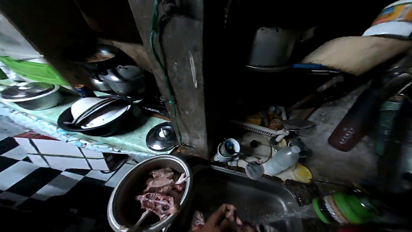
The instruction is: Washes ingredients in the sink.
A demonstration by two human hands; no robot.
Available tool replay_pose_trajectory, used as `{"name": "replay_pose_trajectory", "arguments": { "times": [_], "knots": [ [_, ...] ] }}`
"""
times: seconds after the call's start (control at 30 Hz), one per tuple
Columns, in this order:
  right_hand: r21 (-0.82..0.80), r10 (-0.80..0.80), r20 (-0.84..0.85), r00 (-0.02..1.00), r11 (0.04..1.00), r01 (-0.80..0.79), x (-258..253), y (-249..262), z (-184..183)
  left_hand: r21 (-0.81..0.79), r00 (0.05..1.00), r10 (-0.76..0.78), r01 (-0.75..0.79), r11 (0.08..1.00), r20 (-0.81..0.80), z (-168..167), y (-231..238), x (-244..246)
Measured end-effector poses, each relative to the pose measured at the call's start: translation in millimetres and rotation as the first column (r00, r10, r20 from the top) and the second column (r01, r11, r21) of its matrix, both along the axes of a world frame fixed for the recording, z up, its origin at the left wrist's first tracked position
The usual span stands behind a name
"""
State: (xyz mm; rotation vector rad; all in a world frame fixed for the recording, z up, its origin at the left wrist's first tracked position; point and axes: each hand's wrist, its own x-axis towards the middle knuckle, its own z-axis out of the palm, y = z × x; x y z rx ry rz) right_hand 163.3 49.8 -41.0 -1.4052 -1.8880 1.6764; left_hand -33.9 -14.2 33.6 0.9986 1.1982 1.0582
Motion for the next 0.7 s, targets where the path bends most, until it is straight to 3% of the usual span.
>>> {"name": "replay_pose_trajectory", "arguments": {
  "times": [0.07, 0.13, 0.27, 0.37, 0.43, 0.5, 0.6, 0.7],
  "knots": [
    [0.013, -0.046, 0.032, 0.998, 0.999, 0.045, 9, 6, 8, -0.045, 1.0, 0.017, -0.016, 0.999, 0.016, -2, 14, 9],
    [-0.013, 0.027, 0.128, 0.991, 1.0, -0.025, 16, 6, 8, -0.124, 0.996, 0.073, -0.066, 0.99, 0.052, -6, 26, 13],
    [-0.062, 0.214, 0.389, 0.896, 0.977, -0.206, 14, -3, -36, -0.31, 0.969, 0.223, -0.182, 0.933, 0.102, -6, 30, 4],
    [0.005, 0.217, 0.556, 0.802, 0.964, -0.264, 0, -9, -58, -0.305, 0.983, 0.182, -0.174, 0.936, -0.001, -5, 15, -13],
    [0.051, 0.237, 0.588, 0.773, 0.943, -0.328, -11, -9, -69, -0.281, 0.985, 0.137, -0.162, 0.946, -0.108, -5, 3, -23],
    [0.098, 0.244, 0.589, 0.771, 0.925, -0.367, -21, -10, -79, -0.277, 0.979, 0.169, -0.196, 0.941, -0.118, -14, -6, -30],
    [0.117, 0.245, 0.561, 0.791, 0.922, -0.369, -35, -13, -84, -0.329, 0.935, 0.348, -0.308, 0.893, 0.069, -19, -17, -30],
    [0.097, 0.32, 0.515, 0.795, 0.9, -0.425, -31, -13, -75, -0.361, 0.802, 0.487, -0.366, 0.858, 0.346, -24, -23, -26]
  ]
}}
